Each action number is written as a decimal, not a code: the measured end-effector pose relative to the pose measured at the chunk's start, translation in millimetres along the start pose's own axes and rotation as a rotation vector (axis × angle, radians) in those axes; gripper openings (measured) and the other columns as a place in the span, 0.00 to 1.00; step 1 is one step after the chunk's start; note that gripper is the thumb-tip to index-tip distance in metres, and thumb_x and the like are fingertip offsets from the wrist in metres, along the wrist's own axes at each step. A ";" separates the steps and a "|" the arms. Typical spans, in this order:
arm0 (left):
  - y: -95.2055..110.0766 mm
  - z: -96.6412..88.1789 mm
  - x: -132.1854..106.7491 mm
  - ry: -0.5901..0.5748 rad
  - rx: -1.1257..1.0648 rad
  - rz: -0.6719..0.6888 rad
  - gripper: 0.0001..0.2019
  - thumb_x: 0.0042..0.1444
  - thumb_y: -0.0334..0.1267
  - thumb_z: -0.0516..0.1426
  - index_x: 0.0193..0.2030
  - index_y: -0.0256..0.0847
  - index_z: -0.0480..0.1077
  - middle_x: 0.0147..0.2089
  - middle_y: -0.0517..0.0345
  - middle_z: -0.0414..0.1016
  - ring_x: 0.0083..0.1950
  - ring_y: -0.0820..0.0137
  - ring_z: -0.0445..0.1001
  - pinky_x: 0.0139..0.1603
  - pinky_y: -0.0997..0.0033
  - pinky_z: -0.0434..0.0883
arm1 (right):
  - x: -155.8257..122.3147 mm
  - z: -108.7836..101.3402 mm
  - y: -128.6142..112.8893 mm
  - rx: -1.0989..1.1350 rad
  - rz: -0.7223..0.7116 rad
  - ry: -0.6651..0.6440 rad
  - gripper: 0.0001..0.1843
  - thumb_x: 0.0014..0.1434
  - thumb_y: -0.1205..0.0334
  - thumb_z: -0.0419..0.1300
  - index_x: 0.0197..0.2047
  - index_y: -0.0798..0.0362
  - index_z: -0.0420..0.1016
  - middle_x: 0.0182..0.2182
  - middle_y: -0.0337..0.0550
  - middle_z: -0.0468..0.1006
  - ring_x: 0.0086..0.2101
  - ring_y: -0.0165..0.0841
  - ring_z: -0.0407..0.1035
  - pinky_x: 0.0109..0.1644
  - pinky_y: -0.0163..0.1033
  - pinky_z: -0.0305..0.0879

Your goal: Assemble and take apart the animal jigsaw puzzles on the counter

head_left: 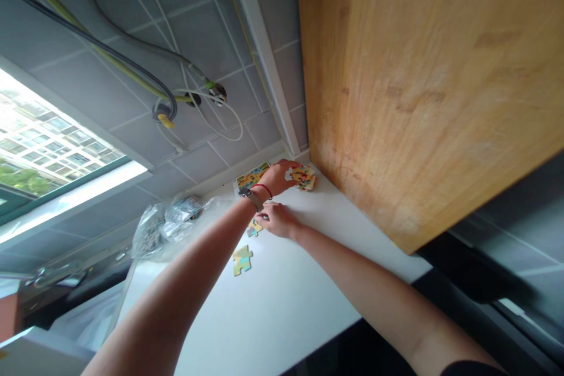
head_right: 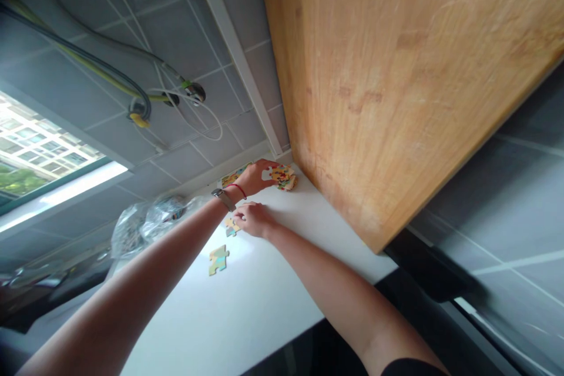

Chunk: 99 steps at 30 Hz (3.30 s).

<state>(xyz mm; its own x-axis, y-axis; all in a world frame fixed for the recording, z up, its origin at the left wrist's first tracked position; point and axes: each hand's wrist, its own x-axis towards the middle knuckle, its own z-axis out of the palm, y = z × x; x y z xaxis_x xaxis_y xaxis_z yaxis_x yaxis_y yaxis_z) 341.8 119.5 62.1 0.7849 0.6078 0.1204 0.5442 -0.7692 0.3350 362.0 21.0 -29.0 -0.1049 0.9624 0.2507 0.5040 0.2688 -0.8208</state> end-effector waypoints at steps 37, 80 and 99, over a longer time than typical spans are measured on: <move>-45.3 60.0 -227.2 0.317 -0.118 -0.007 0.11 0.72 0.41 0.55 0.52 0.49 0.78 0.62 0.52 0.79 0.65 0.56 0.75 0.62 0.47 0.77 | 3.7 -97.8 26.2 -0.675 0.286 0.536 0.29 0.61 0.50 0.65 0.62 0.56 0.76 0.61 0.64 0.71 0.61 0.55 0.66 0.63 0.57 0.64; -83.9 43.7 -227.3 0.842 -0.729 -0.598 0.20 0.69 0.54 0.51 0.48 0.41 0.76 0.47 0.49 0.83 0.44 0.60 0.82 0.50 0.57 0.76 | 4.3 -109.1 36.0 -0.640 0.244 0.416 0.25 0.65 0.51 0.58 0.56 0.60 0.81 0.52 0.63 0.83 0.52 0.51 0.76 0.59 0.53 0.68; -82.7 35.7 -227.5 1.020 -1.078 -0.601 0.25 0.66 0.59 0.50 0.43 0.37 0.75 0.36 0.50 0.81 0.32 0.64 0.76 0.39 0.61 0.75 | 1.7 -90.0 28.6 -0.795 0.167 0.264 0.28 0.59 0.55 0.66 0.61 0.53 0.80 0.62 0.59 0.73 0.57 0.53 0.68 0.61 0.52 0.63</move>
<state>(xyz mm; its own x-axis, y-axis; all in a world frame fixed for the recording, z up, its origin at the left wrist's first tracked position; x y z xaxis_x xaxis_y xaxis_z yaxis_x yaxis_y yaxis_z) 128.8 37.7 -26.4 -0.2135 0.9681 0.1308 -0.1135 -0.1576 0.9810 453.4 26.6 -5.8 0.1781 0.9195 0.3505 0.9571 -0.0791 -0.2788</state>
